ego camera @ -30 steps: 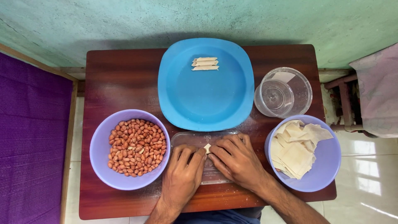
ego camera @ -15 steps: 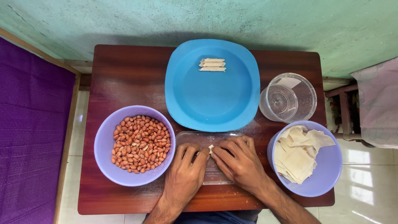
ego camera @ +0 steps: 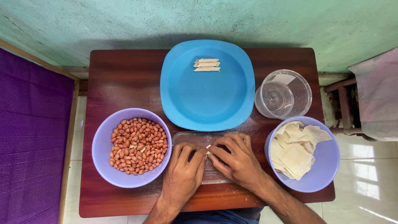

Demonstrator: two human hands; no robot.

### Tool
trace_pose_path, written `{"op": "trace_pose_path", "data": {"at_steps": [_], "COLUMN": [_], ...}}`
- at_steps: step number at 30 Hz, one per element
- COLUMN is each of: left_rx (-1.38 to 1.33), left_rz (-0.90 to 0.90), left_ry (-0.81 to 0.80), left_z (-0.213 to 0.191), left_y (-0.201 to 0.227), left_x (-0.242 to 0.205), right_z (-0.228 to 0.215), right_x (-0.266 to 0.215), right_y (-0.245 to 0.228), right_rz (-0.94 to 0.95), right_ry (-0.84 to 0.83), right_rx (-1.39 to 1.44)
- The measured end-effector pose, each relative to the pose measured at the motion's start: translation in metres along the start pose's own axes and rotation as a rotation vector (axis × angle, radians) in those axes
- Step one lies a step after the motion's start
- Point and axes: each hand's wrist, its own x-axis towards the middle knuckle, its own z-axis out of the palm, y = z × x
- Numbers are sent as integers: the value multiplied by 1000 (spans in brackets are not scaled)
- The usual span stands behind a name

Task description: The person folds small squares of dough around peanuts by hand. They place peanuts on a piece of dough, fold the edges to create a small roll, and place the roll on a blue plate alongside other finished items.

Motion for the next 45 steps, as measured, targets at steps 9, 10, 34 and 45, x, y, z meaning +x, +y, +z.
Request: {"op": "trace_pose_path", "data": {"at_steps": [9, 10, 34, 45], "left_rx": [-34, -36, -1301, -1355], "left_rz": [-9, -13, -781, -668], "left_ry": [1, -1, 273, 218], "left_z": [-5, -6, 12, -1], "left_y": [3, 5, 43, 40], "left_x": [1, 0, -30, -22], "right_z": [2, 3, -27, -28], "right_x": [1, 0, 10, 9], "right_y": [-4, -5, -59, -75], "right_rz": [-22, -20, -8, 97], "right_ry": [5, 2, 490, 503], "right_rx": [-22, -20, -266, -51]}}
